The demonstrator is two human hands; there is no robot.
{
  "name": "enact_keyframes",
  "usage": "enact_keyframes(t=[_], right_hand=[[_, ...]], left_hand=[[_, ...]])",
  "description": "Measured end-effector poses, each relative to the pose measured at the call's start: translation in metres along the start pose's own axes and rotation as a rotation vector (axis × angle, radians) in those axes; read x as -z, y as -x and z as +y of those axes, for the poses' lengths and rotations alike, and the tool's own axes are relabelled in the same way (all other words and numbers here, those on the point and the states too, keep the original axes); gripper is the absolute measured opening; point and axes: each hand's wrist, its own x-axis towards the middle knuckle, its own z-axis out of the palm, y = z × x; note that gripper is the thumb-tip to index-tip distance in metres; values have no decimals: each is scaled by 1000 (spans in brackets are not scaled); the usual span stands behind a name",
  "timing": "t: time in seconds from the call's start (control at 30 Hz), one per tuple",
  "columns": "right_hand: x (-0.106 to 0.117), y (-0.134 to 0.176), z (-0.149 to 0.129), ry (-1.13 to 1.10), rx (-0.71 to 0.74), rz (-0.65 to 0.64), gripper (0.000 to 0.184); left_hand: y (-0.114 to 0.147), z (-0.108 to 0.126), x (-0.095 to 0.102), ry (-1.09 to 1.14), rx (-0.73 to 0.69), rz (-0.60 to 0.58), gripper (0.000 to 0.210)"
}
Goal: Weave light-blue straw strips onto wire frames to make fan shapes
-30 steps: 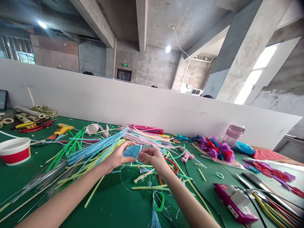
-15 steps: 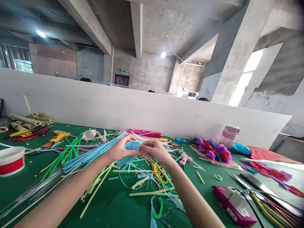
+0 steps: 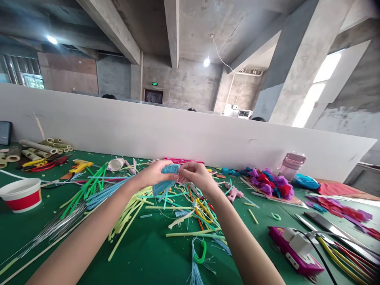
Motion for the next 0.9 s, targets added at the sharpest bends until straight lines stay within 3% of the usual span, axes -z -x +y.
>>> enact_keyframes(t=[0.23,0.33,0.4,0.5,0.63,0.9], right_hand=[[-3,-1,2,-58,34,92,31],[-2,-2,1,-147,48,166,27],[-1,-3,1,-229,40,213,23],[2,-5,3,-358,-2,274,17],[2,-9,7,-485,17,289,8],[0,-12,10,-544,46,315,14]], left_hand=[[9,7,7,219,82,45,59],[9,3,13,351,134,11,64],[8,-2,16,420,163,15,59],[3,-12,20,503,185,123,46],[-6,-24,14,552,101,239,43],[-13,-28,-1,574,-34,379,42]])
